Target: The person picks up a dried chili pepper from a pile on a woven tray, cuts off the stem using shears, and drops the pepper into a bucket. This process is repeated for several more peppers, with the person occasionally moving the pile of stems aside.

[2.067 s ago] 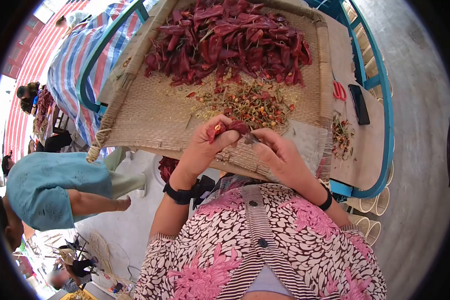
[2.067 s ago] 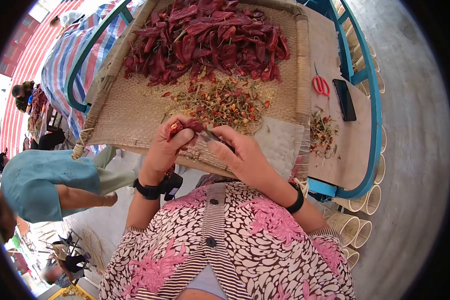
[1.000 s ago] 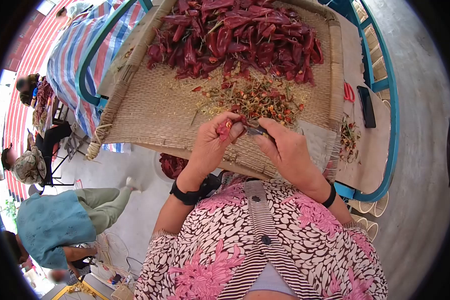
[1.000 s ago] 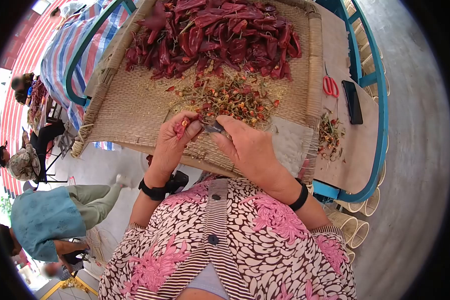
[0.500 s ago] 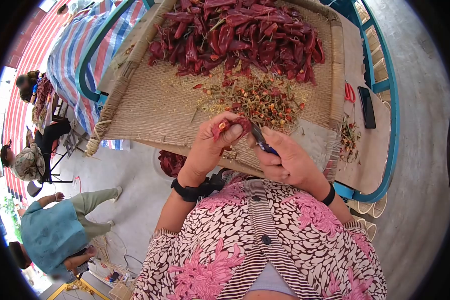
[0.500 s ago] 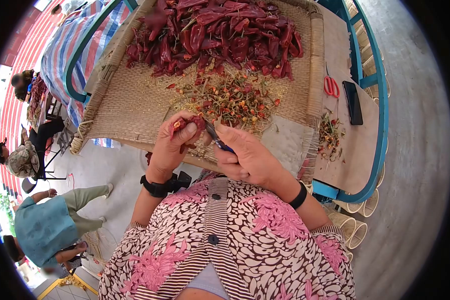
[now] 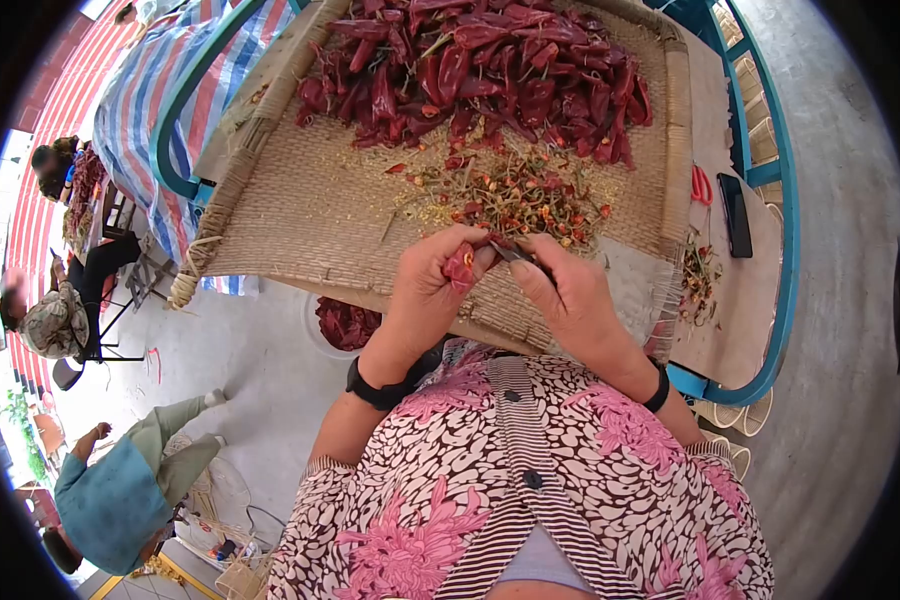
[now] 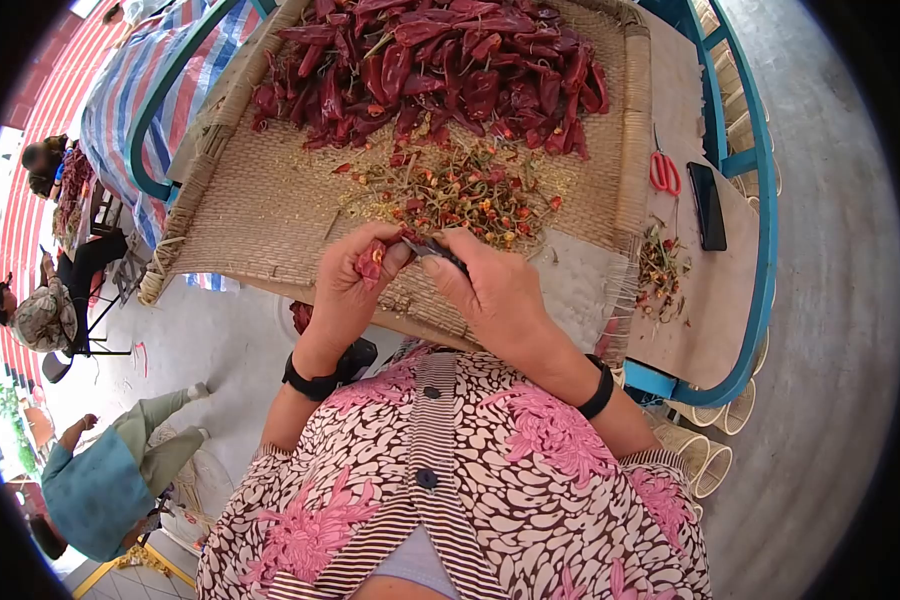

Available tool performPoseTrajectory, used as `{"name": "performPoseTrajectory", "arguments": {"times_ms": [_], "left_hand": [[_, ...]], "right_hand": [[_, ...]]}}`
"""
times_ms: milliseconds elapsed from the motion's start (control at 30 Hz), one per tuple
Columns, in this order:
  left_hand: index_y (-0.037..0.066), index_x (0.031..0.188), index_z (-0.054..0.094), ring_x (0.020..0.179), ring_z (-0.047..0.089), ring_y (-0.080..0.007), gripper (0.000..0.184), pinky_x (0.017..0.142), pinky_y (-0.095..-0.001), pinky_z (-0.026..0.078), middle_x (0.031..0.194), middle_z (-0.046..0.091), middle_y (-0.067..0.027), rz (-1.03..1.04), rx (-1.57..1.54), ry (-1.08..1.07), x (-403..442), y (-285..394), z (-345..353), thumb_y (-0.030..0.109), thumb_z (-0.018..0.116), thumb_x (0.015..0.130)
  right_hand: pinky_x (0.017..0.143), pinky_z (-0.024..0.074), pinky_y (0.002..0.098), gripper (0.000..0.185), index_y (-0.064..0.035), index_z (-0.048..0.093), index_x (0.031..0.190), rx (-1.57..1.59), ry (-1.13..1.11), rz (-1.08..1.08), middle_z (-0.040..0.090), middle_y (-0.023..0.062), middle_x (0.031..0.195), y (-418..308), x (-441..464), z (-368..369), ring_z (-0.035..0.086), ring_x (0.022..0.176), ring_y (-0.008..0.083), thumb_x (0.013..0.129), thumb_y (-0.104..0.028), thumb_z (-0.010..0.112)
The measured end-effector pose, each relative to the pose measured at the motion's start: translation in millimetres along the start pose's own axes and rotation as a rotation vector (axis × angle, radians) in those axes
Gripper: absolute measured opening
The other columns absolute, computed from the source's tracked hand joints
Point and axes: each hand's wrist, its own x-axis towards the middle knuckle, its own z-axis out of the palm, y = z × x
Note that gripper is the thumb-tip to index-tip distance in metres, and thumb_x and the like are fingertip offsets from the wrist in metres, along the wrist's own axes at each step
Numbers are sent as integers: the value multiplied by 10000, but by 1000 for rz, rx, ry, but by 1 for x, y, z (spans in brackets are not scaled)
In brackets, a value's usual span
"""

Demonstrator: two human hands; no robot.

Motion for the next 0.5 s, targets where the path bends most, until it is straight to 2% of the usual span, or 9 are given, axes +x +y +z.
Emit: {"name": "performPoseTrajectory", "arguments": {"times_ms": [33,167,233,333,433,500], "left_hand": [[9,1022,601,791,559,-54,110,686,-198,447,895,621,11,-51,-72,12,0,4,2,64,610,928],[12,992,597,705,498,-40,120,614,-203,402,848,609,4,-251,-321,19,-3,13,1,98,632,916],[13,987,591,667,466,-43,146,588,-213,381,819,595,-2,-328,-443,-5,-4,8,-2,123,644,907],[12,1005,577,633,458,-68,200,582,-239,381,790,578,-22,-376,-651,-40,-7,0,-7,154,661,892],[8,1029,560,624,503,-115,246,608,-273,423,775,569,-48,-352,-825,-76,-8,-9,-10,165,673,877],[7,1013,550,615,530,-149,249,625,-297,450,769,566,-66,-336,-896,-85,-9,-12,-9,165,678,869]], "right_hand": [[566,438,300,357,-7,569,1042,-44,16,-12,579,-10,753,1,0,1,558,616,162,986,-356,519],[467,355,265,338,-54,536,973,717,-213,323,461,-35,660,4,-2,2,442,511,102,990,-390,501],[414,289,236,319,-89,507,945,1011,-357,526,387,-45,621,-4,-2,-5,371,459,68,996,-403,481],[380,216,196,294,-125,476,947,1296,-440,710,324,-60,609,-16,-3,-8,273,426,26,1005,-412,450],[354,207,200,310,-121,489,1005,1472,-518,754,325,-66,593,-12,-3,-4,247,388,30,1012,-424,419],[346,211,197,326,-120,497,1034,1557,-584,701,324,-71,582,-10,-3,0,245,375,29,1013,-432,406]]}}
